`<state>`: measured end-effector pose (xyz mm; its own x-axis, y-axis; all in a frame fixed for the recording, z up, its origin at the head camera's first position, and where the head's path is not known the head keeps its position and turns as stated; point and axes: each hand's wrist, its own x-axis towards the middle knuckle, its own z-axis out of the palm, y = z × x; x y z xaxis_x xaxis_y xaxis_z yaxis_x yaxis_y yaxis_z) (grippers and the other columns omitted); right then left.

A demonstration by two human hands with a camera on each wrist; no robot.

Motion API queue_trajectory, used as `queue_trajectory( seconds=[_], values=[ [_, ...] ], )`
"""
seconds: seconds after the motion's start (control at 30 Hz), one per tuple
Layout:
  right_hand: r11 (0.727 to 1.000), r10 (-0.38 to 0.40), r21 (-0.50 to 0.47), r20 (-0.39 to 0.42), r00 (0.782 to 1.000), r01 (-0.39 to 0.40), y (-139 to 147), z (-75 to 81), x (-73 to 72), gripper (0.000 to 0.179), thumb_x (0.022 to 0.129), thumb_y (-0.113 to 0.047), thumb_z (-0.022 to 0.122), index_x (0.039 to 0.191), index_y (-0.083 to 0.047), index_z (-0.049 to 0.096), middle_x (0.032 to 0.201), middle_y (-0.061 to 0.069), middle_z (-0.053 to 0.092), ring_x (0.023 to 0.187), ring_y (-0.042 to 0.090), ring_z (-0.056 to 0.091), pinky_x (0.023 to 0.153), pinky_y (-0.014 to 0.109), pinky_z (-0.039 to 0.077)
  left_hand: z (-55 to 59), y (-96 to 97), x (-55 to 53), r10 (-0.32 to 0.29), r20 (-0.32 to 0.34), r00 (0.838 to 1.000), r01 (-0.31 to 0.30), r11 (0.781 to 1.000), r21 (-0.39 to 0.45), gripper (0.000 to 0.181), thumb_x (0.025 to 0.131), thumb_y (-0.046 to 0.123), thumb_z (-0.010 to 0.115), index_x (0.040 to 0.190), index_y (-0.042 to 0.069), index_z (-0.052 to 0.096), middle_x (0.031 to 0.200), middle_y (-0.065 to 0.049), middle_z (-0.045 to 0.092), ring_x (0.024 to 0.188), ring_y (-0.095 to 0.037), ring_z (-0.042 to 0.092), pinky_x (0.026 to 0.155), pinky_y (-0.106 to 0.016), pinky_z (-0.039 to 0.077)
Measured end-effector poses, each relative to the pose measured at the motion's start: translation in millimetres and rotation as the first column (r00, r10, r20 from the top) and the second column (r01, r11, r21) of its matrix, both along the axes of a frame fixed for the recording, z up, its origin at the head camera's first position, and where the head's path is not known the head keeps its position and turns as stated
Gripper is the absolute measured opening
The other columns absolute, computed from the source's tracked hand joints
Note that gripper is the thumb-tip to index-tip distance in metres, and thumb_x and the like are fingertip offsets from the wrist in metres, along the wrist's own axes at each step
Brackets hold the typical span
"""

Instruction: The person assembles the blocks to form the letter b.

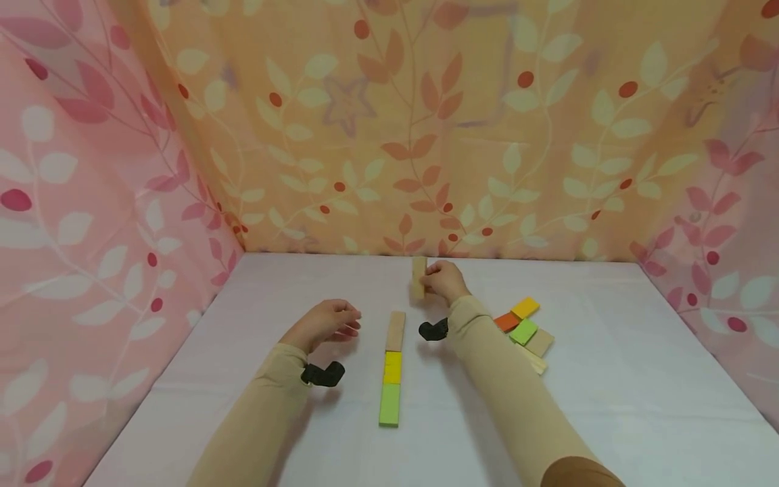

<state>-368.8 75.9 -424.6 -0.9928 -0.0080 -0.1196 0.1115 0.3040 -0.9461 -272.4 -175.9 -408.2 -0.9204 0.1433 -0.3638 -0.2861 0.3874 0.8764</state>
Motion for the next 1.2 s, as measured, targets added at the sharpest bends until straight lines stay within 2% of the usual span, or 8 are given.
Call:
queue_trajectory(
  seconds=[0.27, 0.43, 0.63, 0.9, 1.2],
  values=[
    [0.998, -0.013, -0.057, 0.018, 1.000, 0.014, -7, -7.6, -5.8, 0.020, 0.081, -0.001, 0.065, 0.097, 0.005, 0.056, 0.093, 0.014, 0.057, 0.069, 0.017, 0.062, 0.067, 0.029, 0.054, -0.6, -5.2, 4.2, 0.008, -0.014, 1.000, -0.008, 1.000, 0.019, 0.029, 0.090, 0.019, 0.056, 0.107, -0.004, 0.057, 0.101, -0.020, 0.062, 0.083, -0.024, 0.065, 0.071, -0.032, 0.053],
    [0.996, -0.025, -0.082, 0.042, 0.999, 0.028, -11, -9.1, -6.7, 0.020, 0.081, -0.003, 0.066, 0.098, 0.005, 0.057, 0.093, 0.013, 0.058, 0.068, 0.015, 0.061, 0.068, 0.031, 0.054, 1.0, -7.9, 4.0, 0.008, -0.015, 1.000, -0.008, 1.000, -0.004, 0.028, 0.091, 0.021, 0.056, 0.106, -0.003, 0.058, 0.101, -0.018, 0.062, 0.084, -0.025, 0.064, 0.074, -0.034, 0.052],
    [0.996, 0.005, -0.091, 0.092, 0.996, 0.003, -15, -14.0, -4.7, 0.021, 0.082, -0.004, 0.065, 0.100, 0.005, 0.057, 0.094, 0.013, 0.059, 0.071, 0.017, 0.061, 0.070, 0.032, 0.053, -0.2, -7.9, 4.5, 0.000, -0.012, 1.000, 0.000, 1.000, -0.010, 0.028, 0.091, 0.021, 0.055, 0.105, -0.003, 0.059, 0.101, -0.018, 0.062, 0.086, -0.026, 0.064, 0.074, -0.034, 0.052],
    [0.982, 0.036, -0.190, 0.163, 0.986, -0.005, -23, -22.2, -3.5, 0.021, 0.083, -0.001, 0.064, 0.101, 0.005, 0.055, 0.097, 0.014, 0.058, 0.075, 0.019, 0.061, 0.071, 0.033, 0.053, -4.2, -8.2, 3.6, 0.011, -0.009, 1.000, -0.011, 1.000, -0.019, 0.028, 0.091, 0.022, 0.056, 0.105, -0.002, 0.059, 0.097, -0.015, 0.062, 0.085, -0.026, 0.064, 0.073, -0.033, 0.052],
    [0.975, 0.051, -0.220, 0.196, 0.979, -0.006, -25, -27.0, -6.7, 0.018, 0.083, -0.001, 0.064, 0.098, 0.005, 0.055, 0.087, 0.011, 0.058, 0.073, 0.017, 0.060, 0.069, 0.032, 0.054, -4.6, -6.9, -0.3, 0.002, -0.014, 1.000, -0.002, 1.000, -0.017, 0.028, 0.091, 0.022, 0.056, 0.105, -0.002, 0.060, 0.098, -0.016, 0.063, 0.083, -0.023, 0.064, 0.072, -0.033, 0.052]
  ],
)
